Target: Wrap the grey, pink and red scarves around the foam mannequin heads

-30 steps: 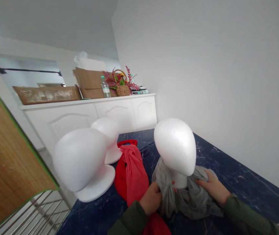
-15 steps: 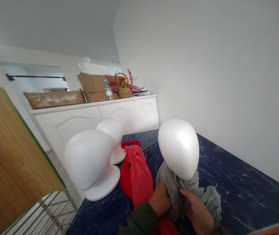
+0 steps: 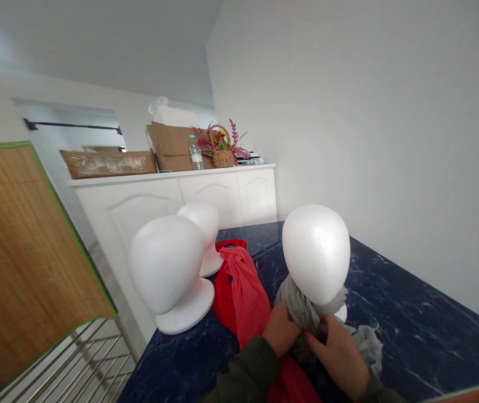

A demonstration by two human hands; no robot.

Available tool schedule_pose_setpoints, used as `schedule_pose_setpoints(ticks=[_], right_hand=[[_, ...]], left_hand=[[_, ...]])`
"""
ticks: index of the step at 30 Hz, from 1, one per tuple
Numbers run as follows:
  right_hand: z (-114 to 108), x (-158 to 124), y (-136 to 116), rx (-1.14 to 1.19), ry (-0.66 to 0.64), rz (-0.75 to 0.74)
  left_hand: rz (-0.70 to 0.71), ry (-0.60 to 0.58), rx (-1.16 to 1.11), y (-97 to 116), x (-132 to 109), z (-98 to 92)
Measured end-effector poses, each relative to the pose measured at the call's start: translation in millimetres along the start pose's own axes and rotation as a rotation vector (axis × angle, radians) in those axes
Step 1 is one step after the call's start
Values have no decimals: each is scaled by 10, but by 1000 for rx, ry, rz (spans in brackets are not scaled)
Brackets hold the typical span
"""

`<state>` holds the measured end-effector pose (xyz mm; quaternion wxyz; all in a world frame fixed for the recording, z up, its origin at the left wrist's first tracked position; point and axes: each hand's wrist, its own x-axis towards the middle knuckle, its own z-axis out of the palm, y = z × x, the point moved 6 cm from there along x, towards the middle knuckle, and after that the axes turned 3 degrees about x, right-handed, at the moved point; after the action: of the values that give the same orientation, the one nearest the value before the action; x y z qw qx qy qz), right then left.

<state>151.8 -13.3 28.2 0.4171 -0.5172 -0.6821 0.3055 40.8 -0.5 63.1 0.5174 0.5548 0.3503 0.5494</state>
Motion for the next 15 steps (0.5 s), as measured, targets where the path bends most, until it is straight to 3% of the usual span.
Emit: schedule_pose_setpoints(ticks=[3,8,15], right_hand=[[-110,49,9,-45,8,-24],[-416,120,54,-338,14,-38],[-709,199,141,-397,-6,-7]], left_hand=[[23,-28,58,-105,59,-79],[-188,31,-227,-397,102,-207],[-242,146,-383,-318,122,-317]])
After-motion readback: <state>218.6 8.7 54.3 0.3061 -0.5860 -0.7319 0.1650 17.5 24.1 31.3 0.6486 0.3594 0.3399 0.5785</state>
